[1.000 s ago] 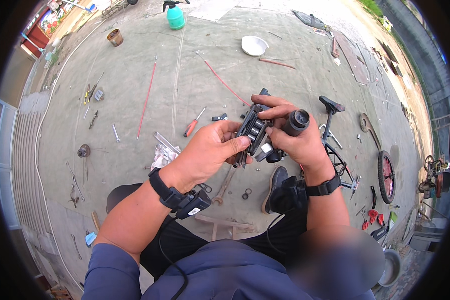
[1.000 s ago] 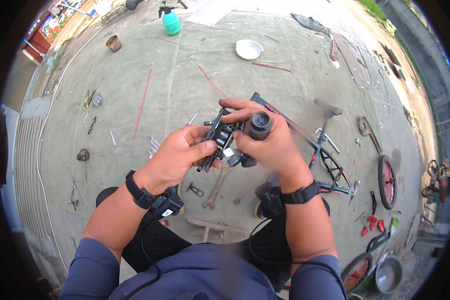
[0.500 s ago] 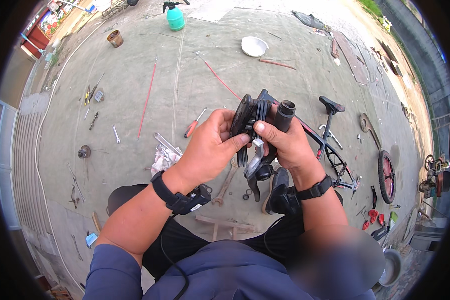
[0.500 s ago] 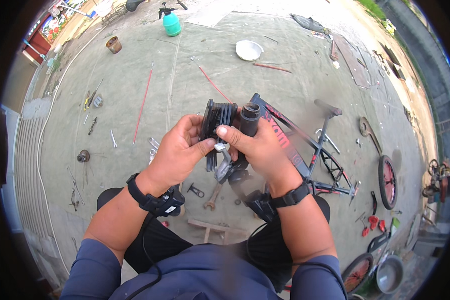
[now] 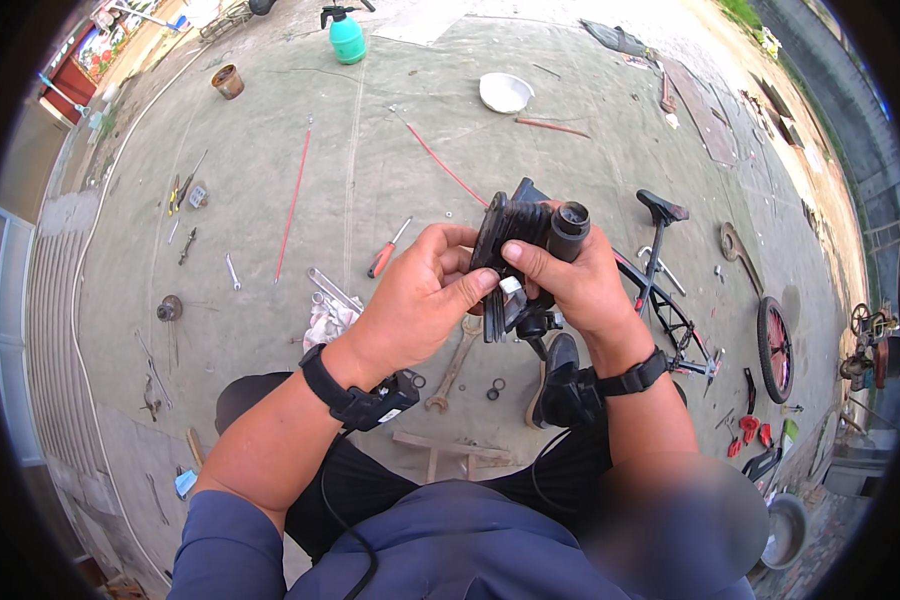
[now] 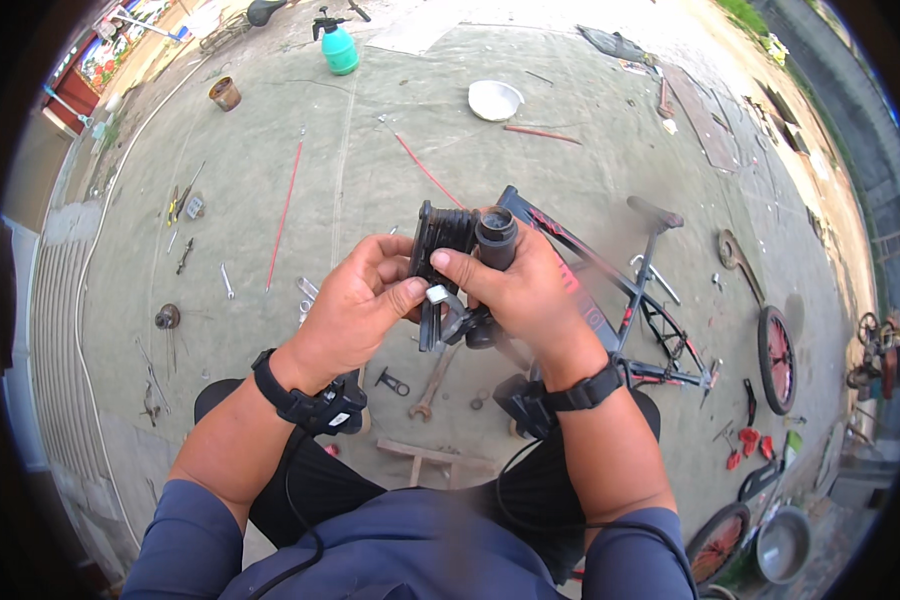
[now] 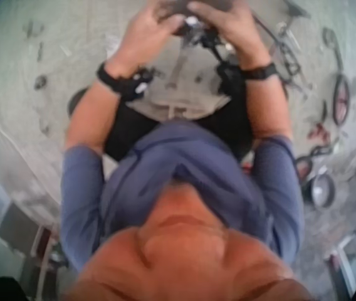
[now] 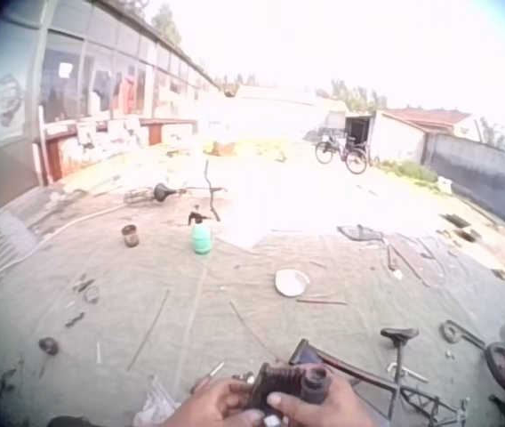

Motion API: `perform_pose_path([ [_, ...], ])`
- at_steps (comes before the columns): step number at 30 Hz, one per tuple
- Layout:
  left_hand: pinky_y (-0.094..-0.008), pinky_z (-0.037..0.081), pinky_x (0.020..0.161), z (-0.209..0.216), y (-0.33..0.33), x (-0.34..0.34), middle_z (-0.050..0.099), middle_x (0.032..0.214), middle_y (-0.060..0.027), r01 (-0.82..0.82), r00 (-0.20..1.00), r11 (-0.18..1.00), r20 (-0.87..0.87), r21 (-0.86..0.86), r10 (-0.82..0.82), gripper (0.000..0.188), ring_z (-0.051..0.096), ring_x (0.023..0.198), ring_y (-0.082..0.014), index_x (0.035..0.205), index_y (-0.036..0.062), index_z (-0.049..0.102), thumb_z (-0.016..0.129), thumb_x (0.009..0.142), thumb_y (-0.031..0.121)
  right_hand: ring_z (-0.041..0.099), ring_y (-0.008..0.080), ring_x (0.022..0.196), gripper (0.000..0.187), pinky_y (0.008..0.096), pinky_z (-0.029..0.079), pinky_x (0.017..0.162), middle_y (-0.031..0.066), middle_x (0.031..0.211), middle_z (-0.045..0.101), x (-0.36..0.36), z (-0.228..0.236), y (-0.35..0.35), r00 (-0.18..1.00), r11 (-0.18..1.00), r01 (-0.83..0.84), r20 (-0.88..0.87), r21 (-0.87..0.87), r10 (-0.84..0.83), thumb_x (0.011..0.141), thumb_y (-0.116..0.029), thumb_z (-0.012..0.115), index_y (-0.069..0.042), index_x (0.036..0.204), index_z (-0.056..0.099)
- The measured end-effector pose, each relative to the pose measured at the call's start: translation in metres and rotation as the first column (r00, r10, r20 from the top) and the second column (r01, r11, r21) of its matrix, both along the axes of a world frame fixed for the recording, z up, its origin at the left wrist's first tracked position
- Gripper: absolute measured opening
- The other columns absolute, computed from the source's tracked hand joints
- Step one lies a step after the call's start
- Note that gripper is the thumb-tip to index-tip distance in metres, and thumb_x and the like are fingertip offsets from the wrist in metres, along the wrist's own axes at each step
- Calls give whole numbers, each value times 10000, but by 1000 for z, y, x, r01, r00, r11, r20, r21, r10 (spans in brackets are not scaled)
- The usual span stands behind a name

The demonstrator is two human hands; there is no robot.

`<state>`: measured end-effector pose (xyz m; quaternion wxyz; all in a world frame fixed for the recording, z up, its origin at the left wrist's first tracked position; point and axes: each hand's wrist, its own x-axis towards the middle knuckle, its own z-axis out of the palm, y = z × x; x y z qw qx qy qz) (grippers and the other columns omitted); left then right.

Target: The person assembles a bicycle handlebar by attaching a gear shifter and brake lever to the handlebar stem. They use a multi-tool to tighten the components and ensure they are securely fastened.

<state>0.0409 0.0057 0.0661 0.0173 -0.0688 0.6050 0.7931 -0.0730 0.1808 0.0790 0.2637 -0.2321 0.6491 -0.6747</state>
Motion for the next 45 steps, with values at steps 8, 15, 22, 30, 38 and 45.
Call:
perform_pose_path([
  [8,-352,599,879,4,-2,1,685,1173,-153,29,998,999,-51,-24,-30,401,720,1045,-207,1414,-35,422,588,1069,84,591,78,624,291,239,445,565,10,781,665,-3,-1,5,991,995,-12,132,-97,24,980,-295,757,-23,1075,717],
  [15,-343,587,890,1,-5,2,690,1196,-141,54,996,998,-71,-20,-55,420,721,1050,-204,1447,-5,435,593,1077,117,601,89,628,345,243,446,577,25,768,673,-6,-15,6,974,977,-29,213,-210,75,992,-353,729,-17,1069,708],
  [22,-315,579,895,-5,-10,2,724,1137,-125,36,994,998,-97,-51,-41,371,705,1052,-161,1396,-21,503,615,1061,90,618,88,662,335,238,464,587,32,837,708,-5,-14,5,949,957,-45,288,-288,131,1002,-343,716,-18,1082,706],
  [30,-348,556,970,2,-11,-1,659,1256,-148,84,986,974,-121,-210,-111,612,665,1162,-205,1556,3,369,664,1023,58,645,85,701,359,233,480,585,45,917,734,-5,-17,-1,937,959,8,338,-282,92,1018,-351,700,-9,1129,710],
  [38,-340,595,853,8,-3,3,634,1302,-144,-148,958,881,-286,-450,14,722,721,1048,-208,1522,69,455,805,890,71,617,80,650,319,229,452,550,27,837,708,0,-16,-5,923,975,49,382,-215,38,1004,-358,728,-41,1019,708],
  [45,-361,600,756,2,-14,-1,622,1287,-144,-410,803,591,-582,-695,-127,638,734,1000,-280,1379,119,629,874,791,154,572,72,578,291,230,410,515,9,774,679,-3,-19,-2,959,992,-1,281,-129,37,989,-350,748,-63,959,705],
])
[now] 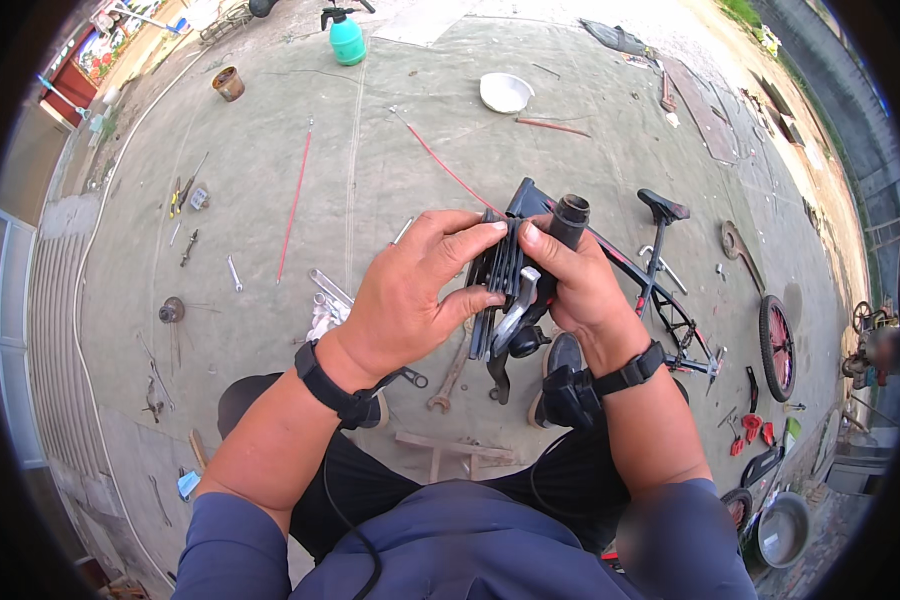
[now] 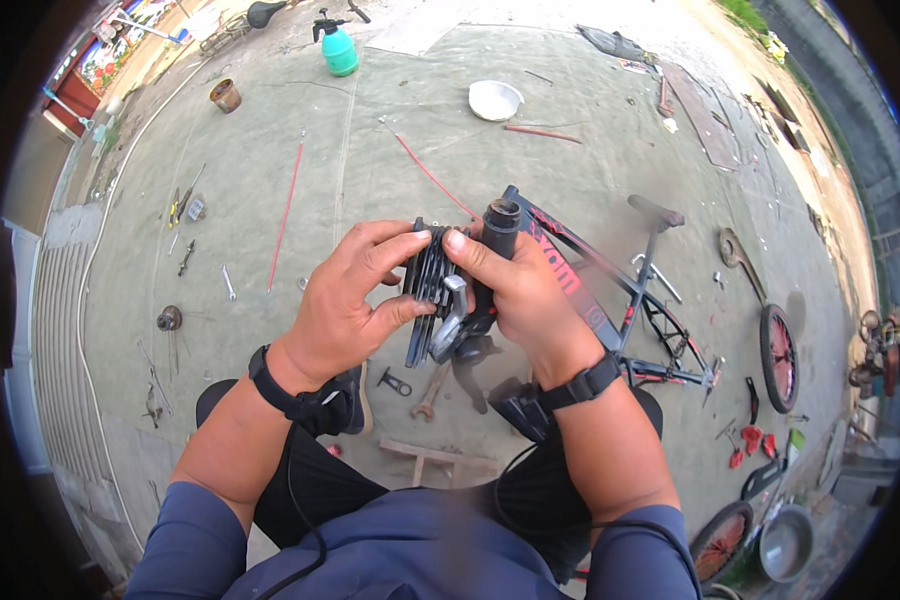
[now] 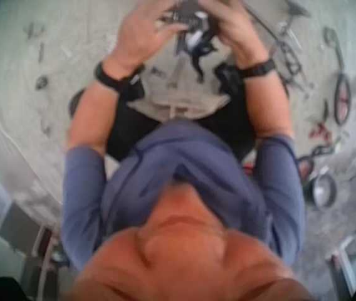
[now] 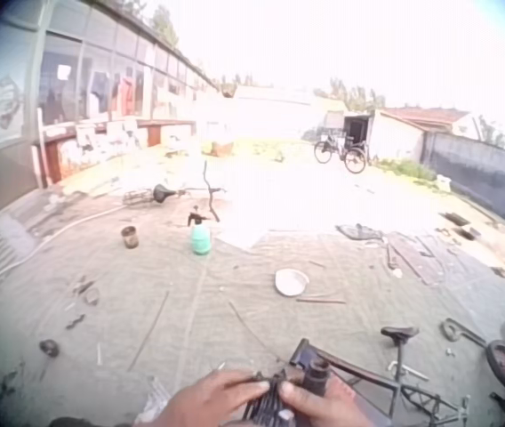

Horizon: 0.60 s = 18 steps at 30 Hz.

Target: The person assembles a bicycle handlebar by attaching a gear shifter and brake lever to the handlebar stem. They use a multi-tool to tighten the components and ensure they are securely fastened.

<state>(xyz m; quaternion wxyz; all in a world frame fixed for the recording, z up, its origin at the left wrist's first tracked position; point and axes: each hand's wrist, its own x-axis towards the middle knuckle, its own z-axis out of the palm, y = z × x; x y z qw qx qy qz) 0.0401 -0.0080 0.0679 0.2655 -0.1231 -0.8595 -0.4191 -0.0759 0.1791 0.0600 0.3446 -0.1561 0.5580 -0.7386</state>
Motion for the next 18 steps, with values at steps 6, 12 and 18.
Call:
perform_pose_path([
  [6,-358,608,800,2,-3,2,614,1297,-178,18,999,996,-25,-85,-20,464,747,993,-301,1293,90,685,822,872,227,570,65,571,288,226,400,513,0,757,671,2,5,1,1000,999,-18,-8,30,18,978,-338,766,-53,993,729],
  [12,-333,596,786,2,-4,3,623,1263,-173,37,999,999,-20,-38,-38,438,739,973,-296,1275,88,695,814,883,244,579,68,583,277,225,409,522,3,770,676,1,10,5,996,996,-74,-35,58,76,975,-308,775,-38,1021,732],
  [18,-331,565,669,3,-6,0,659,1162,-132,45,999,994,-16,97,-44,386,700,810,-244,1206,106,718,838,862,234,604,81,633,264,236,463,567,6,794,676,6,11,4,990,991,-115,-79,69,120,954,-263,808,-24,1029,726],
])
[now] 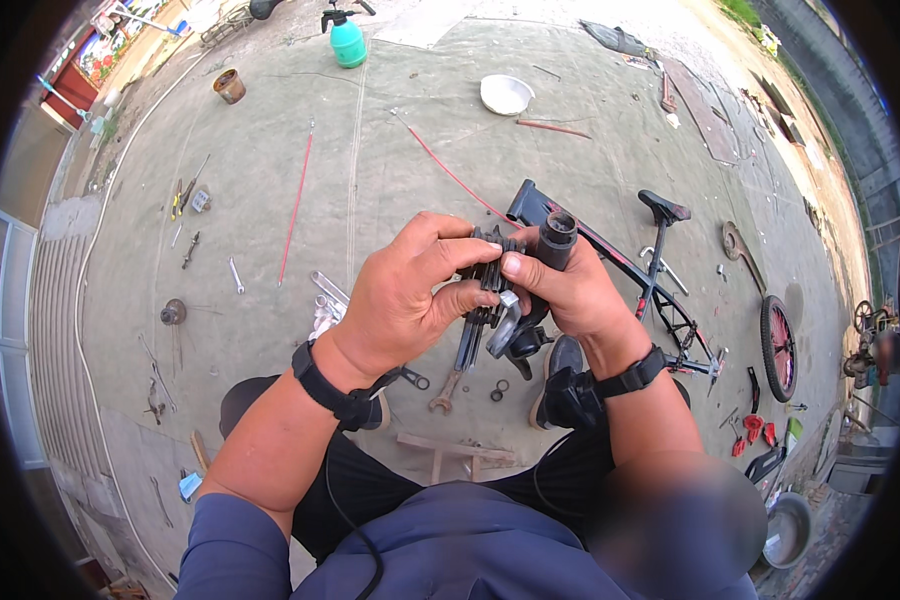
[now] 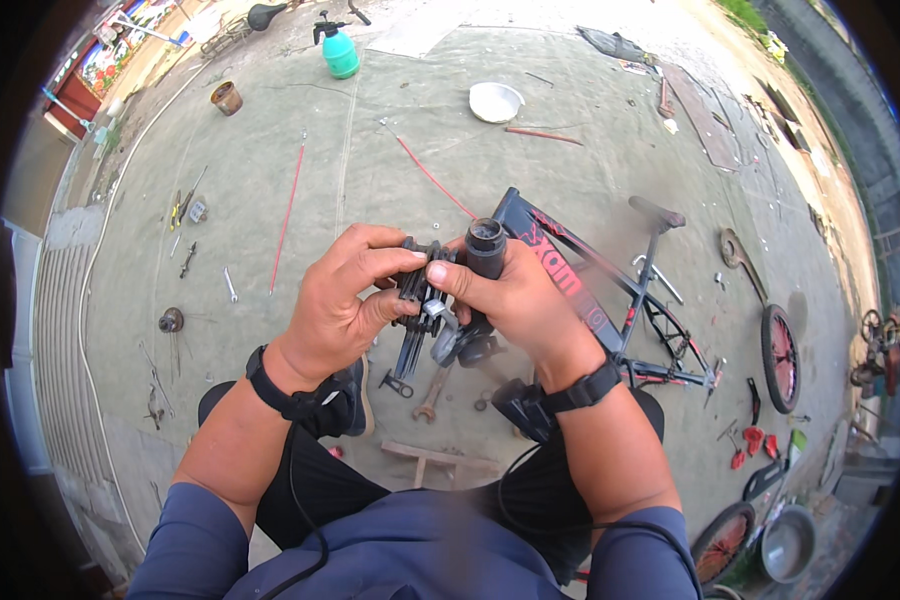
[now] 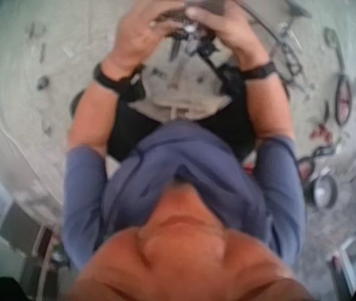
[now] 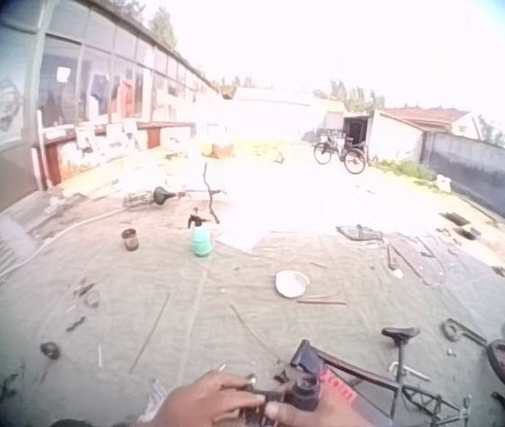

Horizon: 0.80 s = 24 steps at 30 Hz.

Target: The person assembles a bicycle handlebar by attaching a gear shifter and brake lever to the handlebar stem. They use a multi-tool to tighten the components and ensure they are securely fastened.

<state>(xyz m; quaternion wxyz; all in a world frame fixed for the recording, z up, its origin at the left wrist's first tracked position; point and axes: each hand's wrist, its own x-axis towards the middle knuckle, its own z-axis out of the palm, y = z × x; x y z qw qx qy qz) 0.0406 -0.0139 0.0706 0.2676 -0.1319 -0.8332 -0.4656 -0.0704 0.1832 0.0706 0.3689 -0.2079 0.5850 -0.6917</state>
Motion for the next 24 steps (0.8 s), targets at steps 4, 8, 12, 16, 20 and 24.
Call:
perform_pose_path([
  [4,-326,551,669,1,2,0,680,1109,-123,-22,1000,999,18,41,22,301,681,804,-234,1141,80,711,819,895,218,601,71,650,257,240,467,575,-3,785,674,0,3,-1,998,999,-31,-48,37,33,944,-241,820,-22,1047,733],
  [8,-325,545,693,0,0,-3,695,1067,-123,-47,998,994,45,95,43,214,684,827,-245,1087,45,697,778,947,184,559,44,659,262,230,444,589,-35,771,660,4,2,-4,987,988,-102,-108,118,115,939,-190,824,-18,1121,747],
  [12,-323,542,726,-4,-2,-4,695,1025,-118,-36,998,988,47,148,29,168,681,854,-245,1069,14,687,739,984,149,519,27,667,302,231,432,605,-62,772,642,7,10,-7,976,977,-146,-140,153,168,942,-177,821,-21,1190,748],
  [16,-324,535,729,1,1,-4,679,990,-103,-23,997,982,73,188,9,127,665,845,-234,1060,5,679,719,991,104,530,34,658,297,236,442,601,-56,762,636,6,6,-5,984,981,-120,-114,153,138,942,-192,822,-24,1176,751],
  [20,-324,523,713,0,0,-4,669,972,-99,-36,997,986,74,162,24,92,646,815,-227,1069,11,672,695,996,61,549,45,647,302,239,453,593,-45,747,633,6,2,-5,986,981,-113,-103,156,130,935,-215,829,-23,1155,754],
  [24,-319,542,725,-1,1,-2,672,977,-108,-51,992,986,122,159,32,113,674,827,-217,1111,16,651,674,1004,44,553,48,637,301,240,452,586,-42,736,631,4,0,-5,986,980,-116,-99,163,133,931,-228,834,-21,1134,753],
])
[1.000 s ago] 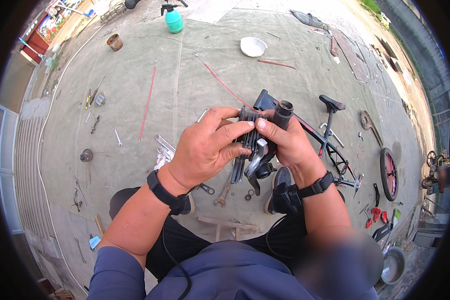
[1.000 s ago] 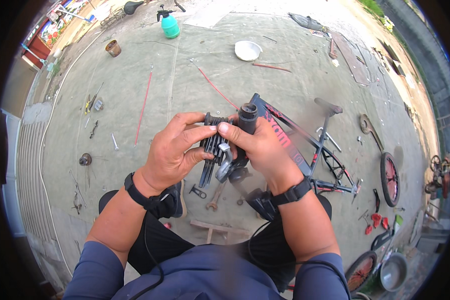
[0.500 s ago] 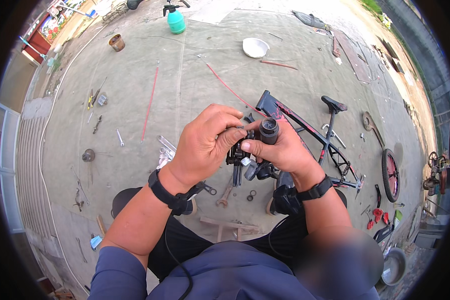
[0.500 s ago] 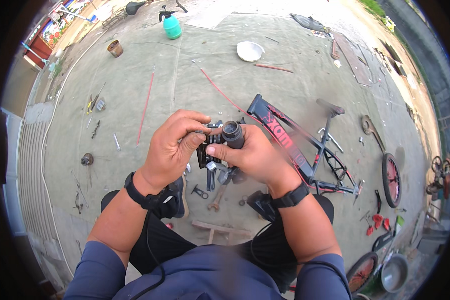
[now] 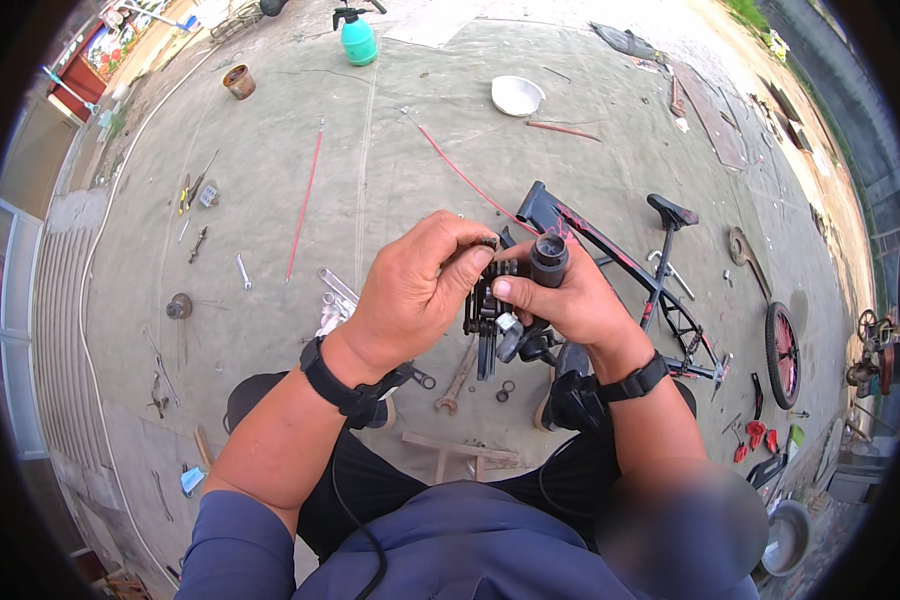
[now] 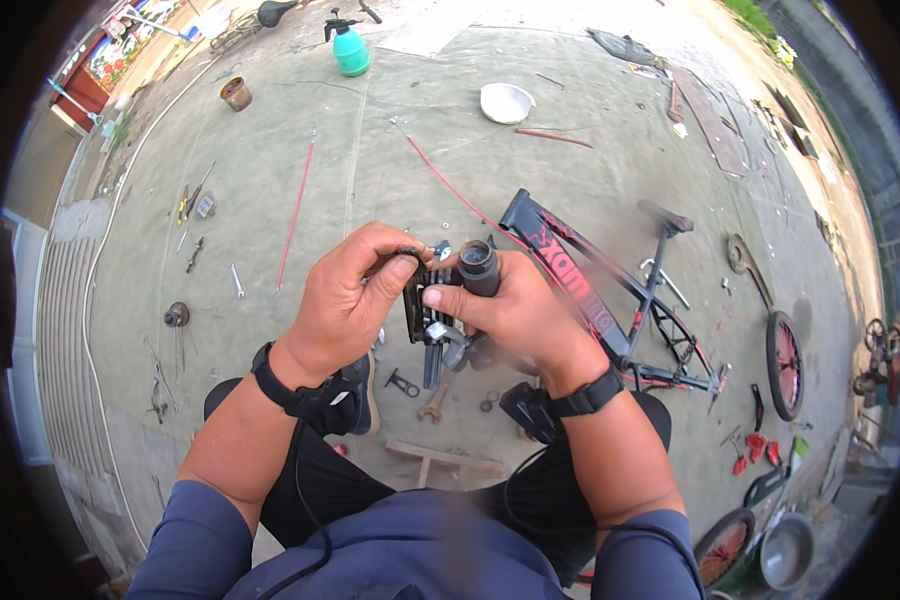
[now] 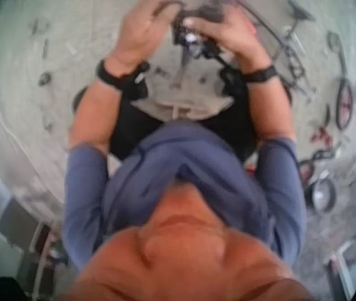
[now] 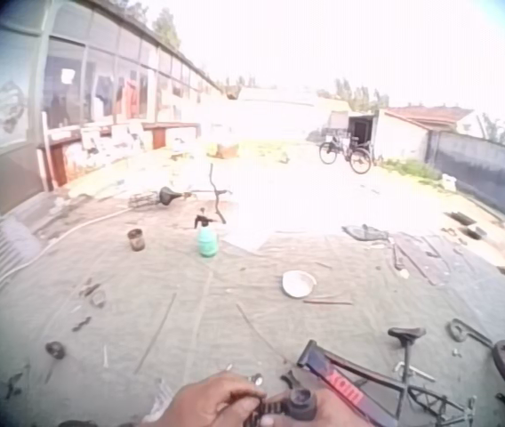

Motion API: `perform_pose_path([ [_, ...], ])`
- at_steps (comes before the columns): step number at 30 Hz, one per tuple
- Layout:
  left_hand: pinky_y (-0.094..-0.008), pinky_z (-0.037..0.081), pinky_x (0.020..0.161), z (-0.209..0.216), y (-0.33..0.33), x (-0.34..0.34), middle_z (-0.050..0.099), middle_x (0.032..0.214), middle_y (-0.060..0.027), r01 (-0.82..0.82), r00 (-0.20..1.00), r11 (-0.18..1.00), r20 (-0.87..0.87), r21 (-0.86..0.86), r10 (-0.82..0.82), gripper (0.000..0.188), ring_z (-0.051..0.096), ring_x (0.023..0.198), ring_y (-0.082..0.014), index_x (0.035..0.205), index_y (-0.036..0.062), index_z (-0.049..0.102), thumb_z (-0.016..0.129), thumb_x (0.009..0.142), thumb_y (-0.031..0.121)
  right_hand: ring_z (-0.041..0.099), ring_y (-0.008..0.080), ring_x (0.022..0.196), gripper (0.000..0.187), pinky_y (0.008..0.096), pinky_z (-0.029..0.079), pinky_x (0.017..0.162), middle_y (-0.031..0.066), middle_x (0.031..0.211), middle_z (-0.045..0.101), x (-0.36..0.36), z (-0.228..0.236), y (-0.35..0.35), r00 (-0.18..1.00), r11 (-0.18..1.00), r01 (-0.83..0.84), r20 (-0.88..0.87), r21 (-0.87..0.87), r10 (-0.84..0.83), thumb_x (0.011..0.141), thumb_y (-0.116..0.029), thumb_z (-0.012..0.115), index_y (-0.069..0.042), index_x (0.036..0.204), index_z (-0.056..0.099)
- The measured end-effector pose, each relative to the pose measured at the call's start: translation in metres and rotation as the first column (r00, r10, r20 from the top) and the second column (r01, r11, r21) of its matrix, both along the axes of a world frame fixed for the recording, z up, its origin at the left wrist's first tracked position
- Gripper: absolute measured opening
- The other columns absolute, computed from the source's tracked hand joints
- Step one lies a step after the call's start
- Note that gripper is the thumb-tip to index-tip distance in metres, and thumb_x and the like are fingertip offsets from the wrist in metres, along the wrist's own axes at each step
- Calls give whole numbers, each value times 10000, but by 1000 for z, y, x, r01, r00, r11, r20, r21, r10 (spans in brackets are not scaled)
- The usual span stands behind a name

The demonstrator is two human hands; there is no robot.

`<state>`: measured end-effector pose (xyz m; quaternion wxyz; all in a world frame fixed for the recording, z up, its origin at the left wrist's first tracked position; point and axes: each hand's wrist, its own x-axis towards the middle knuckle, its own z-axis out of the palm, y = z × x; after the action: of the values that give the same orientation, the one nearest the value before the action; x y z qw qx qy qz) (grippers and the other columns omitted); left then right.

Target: The person assembles a bicycle handlebar by attaching a gear shifter and brake lever to the handlebar stem. They use a multi-tool to tighten the components and ensure they are securely fastened.

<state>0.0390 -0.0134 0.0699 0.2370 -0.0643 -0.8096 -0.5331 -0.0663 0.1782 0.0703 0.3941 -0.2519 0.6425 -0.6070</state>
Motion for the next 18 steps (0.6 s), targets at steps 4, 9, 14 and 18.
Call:
perform_pose_path([
  [4,-320,577,762,-2,5,1,680,989,-115,-11,1000,989,29,146,7,134,719,880,-208,1136,14,624,662,1012,48,554,48,632,287,240,447,581,-40,728,629,0,-2,-1,1000,1000,7,5,-13,-7,932,-230,834,-20,1110,752],
  [9,-323,586,773,1,3,2,684,996,-118,-10,998,993,57,117,4,127,731,898,-206,1133,12,619,654,1017,54,553,50,625,273,241,442,574,-38,724,627,0,-4,-1,1000,1000,8,1,-14,-8,936,-229,829,-19,1092,750],
  [14,-326,584,768,2,3,2,687,996,-127,-15,997,994,72,110,7,140,732,886,-213,1131,8,619,662,1010,62,555,52,623,255,242,439,566,-37,720,624,1,-2,-1,1000,1000,19,-6,-13,-19,939,-214,824,-22,1091,751],
  [18,-334,584,766,3,2,3,696,990,-132,-34,995,995,94,89,25,147,732,880,-221,1124,5,621,673,1002,71,555,55,620,250,242,440,566,-36,720,623,1,-3,-2,1000,1000,19,8,-14,-19,939,-208,822,-24,1094,752],
])
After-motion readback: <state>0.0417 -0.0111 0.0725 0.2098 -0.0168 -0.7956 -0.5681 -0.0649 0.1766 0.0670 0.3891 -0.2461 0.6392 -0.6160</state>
